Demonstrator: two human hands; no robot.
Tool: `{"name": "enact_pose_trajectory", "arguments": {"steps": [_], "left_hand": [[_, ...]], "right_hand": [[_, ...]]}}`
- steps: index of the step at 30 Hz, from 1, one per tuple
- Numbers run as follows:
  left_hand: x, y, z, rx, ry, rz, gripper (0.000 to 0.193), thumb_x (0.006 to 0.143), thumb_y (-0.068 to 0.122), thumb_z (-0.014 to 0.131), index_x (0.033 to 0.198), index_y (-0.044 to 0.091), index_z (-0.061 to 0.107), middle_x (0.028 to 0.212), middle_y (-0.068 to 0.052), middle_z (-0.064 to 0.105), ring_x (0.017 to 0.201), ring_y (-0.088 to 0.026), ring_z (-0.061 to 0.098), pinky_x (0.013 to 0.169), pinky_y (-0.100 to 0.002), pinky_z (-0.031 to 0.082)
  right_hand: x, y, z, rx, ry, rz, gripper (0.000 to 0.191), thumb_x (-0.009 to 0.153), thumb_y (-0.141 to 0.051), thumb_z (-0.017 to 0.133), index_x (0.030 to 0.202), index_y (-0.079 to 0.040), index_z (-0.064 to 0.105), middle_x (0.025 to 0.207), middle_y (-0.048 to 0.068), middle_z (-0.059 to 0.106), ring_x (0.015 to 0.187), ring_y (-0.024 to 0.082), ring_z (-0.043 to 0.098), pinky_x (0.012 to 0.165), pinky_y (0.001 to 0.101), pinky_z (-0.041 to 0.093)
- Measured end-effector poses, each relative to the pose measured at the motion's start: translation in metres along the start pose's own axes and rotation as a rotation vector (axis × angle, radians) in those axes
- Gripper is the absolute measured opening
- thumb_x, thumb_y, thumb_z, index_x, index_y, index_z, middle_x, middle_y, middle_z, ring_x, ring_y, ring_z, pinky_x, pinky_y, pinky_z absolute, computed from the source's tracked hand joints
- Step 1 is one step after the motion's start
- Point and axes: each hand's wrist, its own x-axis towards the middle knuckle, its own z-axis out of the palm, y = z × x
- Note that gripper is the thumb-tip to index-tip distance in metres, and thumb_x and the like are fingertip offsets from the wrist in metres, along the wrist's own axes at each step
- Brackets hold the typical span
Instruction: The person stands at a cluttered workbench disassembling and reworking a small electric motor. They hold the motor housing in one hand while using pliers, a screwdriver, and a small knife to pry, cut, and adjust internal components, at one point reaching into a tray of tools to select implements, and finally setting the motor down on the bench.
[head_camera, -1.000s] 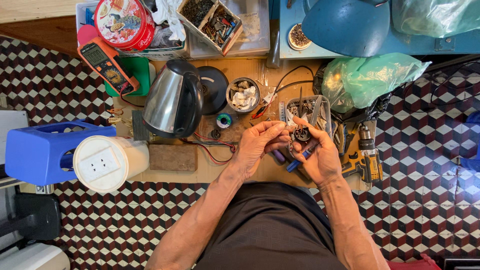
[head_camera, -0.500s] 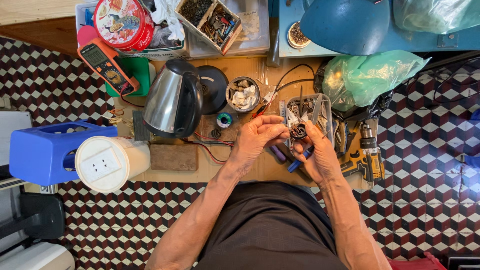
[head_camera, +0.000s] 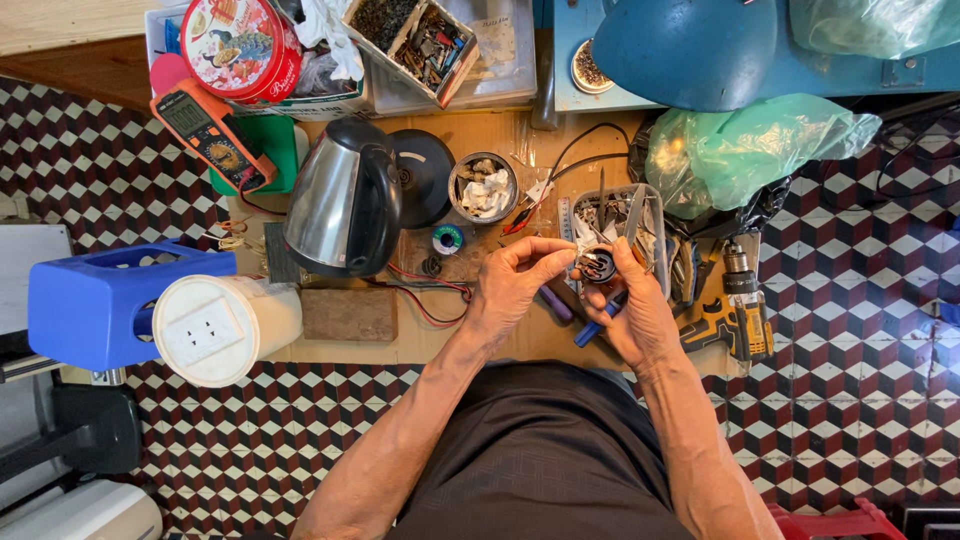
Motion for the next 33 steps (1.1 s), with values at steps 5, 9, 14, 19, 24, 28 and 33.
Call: {"name": "enact_pose_trajectory", "arguments": {"steps": [5,9,14,19,24,28,33], "left_hand": [[0.002,0.0,0.001,0.065,-0.011,0.067,0.028,0.1,0.02,0.072,0.118,-0.001,0.074,0.095,-0.005,0.075,0.082,-0.01,0.068,0.07,-0.024,0.059],[0.0,0.0,0.002,0.084,0.006,0.042,0.027,0.097,0.021,0.071,0.116,0.001,0.074,0.091,-0.004,0.075,0.076,-0.009,0.069,0.063,-0.024,0.06],[0.0,-0.003,0.004,0.138,0.025,0.087,0.025,0.098,0.019,0.071,0.115,0.001,0.074,0.09,-0.004,0.075,0.078,-0.008,0.068,0.067,-0.022,0.058],[0.001,-0.009,0.003,0.107,0.021,0.084,0.024,0.099,0.019,0.071,0.115,0.001,0.074,0.089,-0.003,0.074,0.078,-0.007,0.067,0.067,-0.022,0.057],[0.002,-0.013,0.003,0.135,0.055,0.118,0.024,0.099,0.019,0.071,0.115,0.001,0.074,0.089,-0.003,0.075,0.079,-0.006,0.067,0.068,-0.021,0.056],[0.0,-0.012,0.003,0.11,0.074,0.091,0.025,0.098,0.02,0.071,0.114,0.001,0.074,0.087,-0.002,0.074,0.076,-0.006,0.066,0.066,-0.021,0.055],[0.0,-0.011,0.004,0.114,0.071,0.111,0.025,0.099,0.02,0.071,0.115,0.001,0.075,0.089,-0.002,0.074,0.079,-0.006,0.067,0.067,-0.021,0.055]], "right_hand": [[0.003,-0.002,0.001,0.003,-0.007,0.018,0.04,0.105,-0.043,0.057,0.11,-0.004,0.068,0.087,0.011,0.07,0.059,0.011,0.053,0.045,0.0224,0.038],[0.006,-0.002,0.001,0.005,-0.02,0.036,0.042,0.106,-0.044,0.056,0.11,-0.003,0.068,0.086,0.01,0.069,0.059,0.011,0.053,0.045,0.0217,0.038],[0.006,-0.002,0.003,0.008,-0.026,0.043,0.043,0.106,-0.045,0.055,0.111,-0.004,0.068,0.085,0.01,0.068,0.058,0.011,0.053,0.045,0.0215,0.038],[0.006,-0.004,0.006,-0.006,-0.041,0.047,0.046,0.106,-0.045,0.054,0.113,-0.003,0.068,0.084,0.009,0.068,0.058,0.01,0.053,0.045,0.0214,0.038],[0.005,-0.003,0.006,-0.013,-0.022,0.056,0.043,0.105,-0.044,0.054,0.114,-0.005,0.068,0.085,0.01,0.069,0.057,0.01,0.053,0.045,0.0213,0.037],[0.005,-0.001,0.005,-0.011,-0.01,0.049,0.04,0.105,-0.043,0.056,0.112,-0.006,0.068,0.084,0.009,0.069,0.057,0.011,0.053,0.044,0.0216,0.037],[0.006,0.002,0.005,-0.016,-0.016,0.047,0.041,0.105,-0.044,0.057,0.108,-0.005,0.068,0.084,0.01,0.07,0.057,0.011,0.053,0.044,0.0218,0.037]]}}
